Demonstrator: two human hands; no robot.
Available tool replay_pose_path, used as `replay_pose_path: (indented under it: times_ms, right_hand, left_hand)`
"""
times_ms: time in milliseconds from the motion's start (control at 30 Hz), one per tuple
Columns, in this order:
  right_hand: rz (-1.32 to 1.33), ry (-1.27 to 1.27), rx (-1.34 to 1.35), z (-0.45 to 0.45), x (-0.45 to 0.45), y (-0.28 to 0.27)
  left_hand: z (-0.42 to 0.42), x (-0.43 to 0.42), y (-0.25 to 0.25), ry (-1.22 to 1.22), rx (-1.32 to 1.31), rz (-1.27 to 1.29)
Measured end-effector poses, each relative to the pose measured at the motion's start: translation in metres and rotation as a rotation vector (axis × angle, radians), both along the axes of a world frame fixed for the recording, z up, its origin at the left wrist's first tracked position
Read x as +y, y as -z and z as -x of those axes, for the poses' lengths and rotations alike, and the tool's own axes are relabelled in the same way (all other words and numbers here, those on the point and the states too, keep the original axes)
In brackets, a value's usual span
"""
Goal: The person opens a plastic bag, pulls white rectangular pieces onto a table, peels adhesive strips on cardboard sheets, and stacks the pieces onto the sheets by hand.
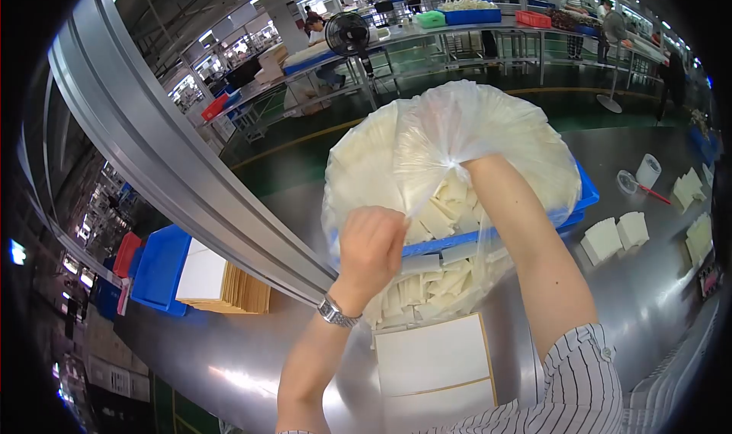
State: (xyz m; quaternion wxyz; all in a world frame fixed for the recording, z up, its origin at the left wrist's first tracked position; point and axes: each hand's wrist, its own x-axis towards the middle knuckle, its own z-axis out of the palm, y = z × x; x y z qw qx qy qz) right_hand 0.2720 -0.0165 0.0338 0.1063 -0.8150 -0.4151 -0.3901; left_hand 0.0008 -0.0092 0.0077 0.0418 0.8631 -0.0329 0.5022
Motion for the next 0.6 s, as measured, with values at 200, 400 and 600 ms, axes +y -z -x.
replay_pose_path:
  times_ms: [200, 400, 600]
  right_hand:
    - [0.09, -0.124, -0.094, -0.069, 0.032, 0.055]
    - [0.146, -0.359, -0.046, -0.083, -0.002, 0.072]
    - [0.386, -0.508, 0.356, 0.03, -0.002, 0.079]
  left_hand:
    - [0.0, -0.001, 0.004, 0.049, 0.002, 0.026]
    - [-0.007, 0.001, 0.016, 0.001, -0.045, 0.105]
    - [-0.008, -0.001, 0.023, -0.062, -0.106, 0.146]
